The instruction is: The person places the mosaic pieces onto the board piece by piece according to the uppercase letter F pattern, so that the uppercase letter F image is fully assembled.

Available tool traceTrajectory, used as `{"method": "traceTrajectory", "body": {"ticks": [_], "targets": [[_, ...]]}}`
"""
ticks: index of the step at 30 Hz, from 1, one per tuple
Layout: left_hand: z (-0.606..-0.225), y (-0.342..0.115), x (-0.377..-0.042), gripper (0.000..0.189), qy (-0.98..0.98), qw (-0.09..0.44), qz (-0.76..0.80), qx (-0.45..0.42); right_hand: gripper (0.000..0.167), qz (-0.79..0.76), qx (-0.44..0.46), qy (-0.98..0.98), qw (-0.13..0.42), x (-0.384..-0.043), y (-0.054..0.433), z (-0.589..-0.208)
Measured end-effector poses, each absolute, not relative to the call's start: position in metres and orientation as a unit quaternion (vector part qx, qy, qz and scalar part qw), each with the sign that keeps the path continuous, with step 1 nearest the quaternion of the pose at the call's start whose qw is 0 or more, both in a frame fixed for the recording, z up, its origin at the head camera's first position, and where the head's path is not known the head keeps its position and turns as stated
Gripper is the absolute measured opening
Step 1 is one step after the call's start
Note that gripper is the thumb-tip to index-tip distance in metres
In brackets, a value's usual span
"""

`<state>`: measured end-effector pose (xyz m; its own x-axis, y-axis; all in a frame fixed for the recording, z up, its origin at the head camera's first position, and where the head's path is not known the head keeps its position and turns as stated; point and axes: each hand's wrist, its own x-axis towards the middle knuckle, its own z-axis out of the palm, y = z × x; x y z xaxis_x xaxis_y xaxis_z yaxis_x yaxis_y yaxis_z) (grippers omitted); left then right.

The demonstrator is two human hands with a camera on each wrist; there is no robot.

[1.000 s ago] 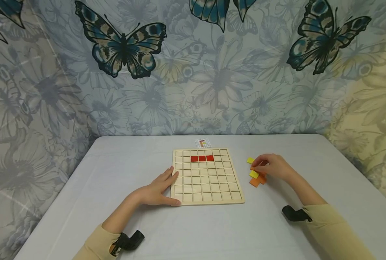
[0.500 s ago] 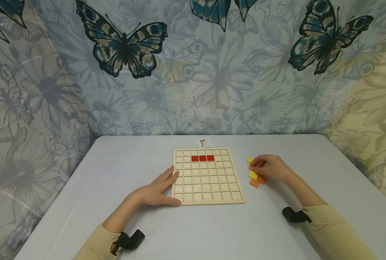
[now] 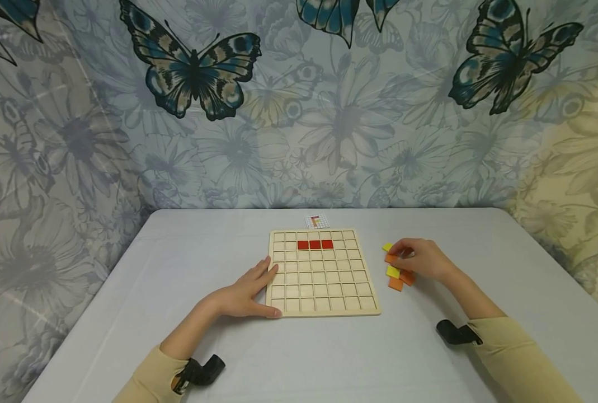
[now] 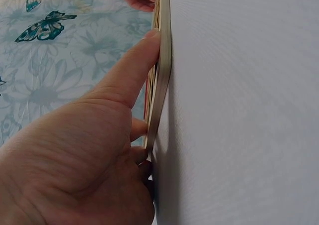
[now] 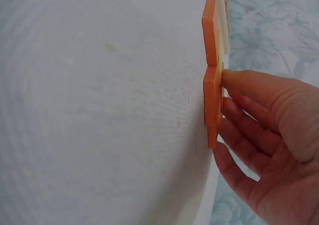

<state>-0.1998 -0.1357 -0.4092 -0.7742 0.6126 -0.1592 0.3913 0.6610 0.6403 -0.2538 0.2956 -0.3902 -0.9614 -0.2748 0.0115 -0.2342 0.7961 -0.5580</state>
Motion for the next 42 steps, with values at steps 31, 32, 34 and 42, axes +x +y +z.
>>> {"method": "traceTrajectory", "body": {"ticks": [31, 32, 34, 42], "targets": [[-0.409, -0.135, -0.199, 0.102, 0.892, 0.177, 0.304, 0.284, 0.031, -0.38, -0.148, 0.911, 0.053, -0.257, 0.227, -0.394], [-0.409, -0.135, -0.199, 0.102, 0.892, 0.177, 0.304, 0.284, 0.03, -0.381, -0.15, 0.911, 0.054, -0.257, 0.224, -0.394], [-0.409, -0.135, -0.199, 0.102, 0.892, 0.177, 0.303, 0.284, 0.027, -0.382, -0.158, 0.909, 0.055, -0.257, 0.217, -0.394], [-0.41, -0.135, -0.2, 0.102, 0.893, 0.179, 0.302, 0.281, 0.021, -0.377, -0.186, 0.906, 0.059, -0.259, 0.188, -0.393]]}}
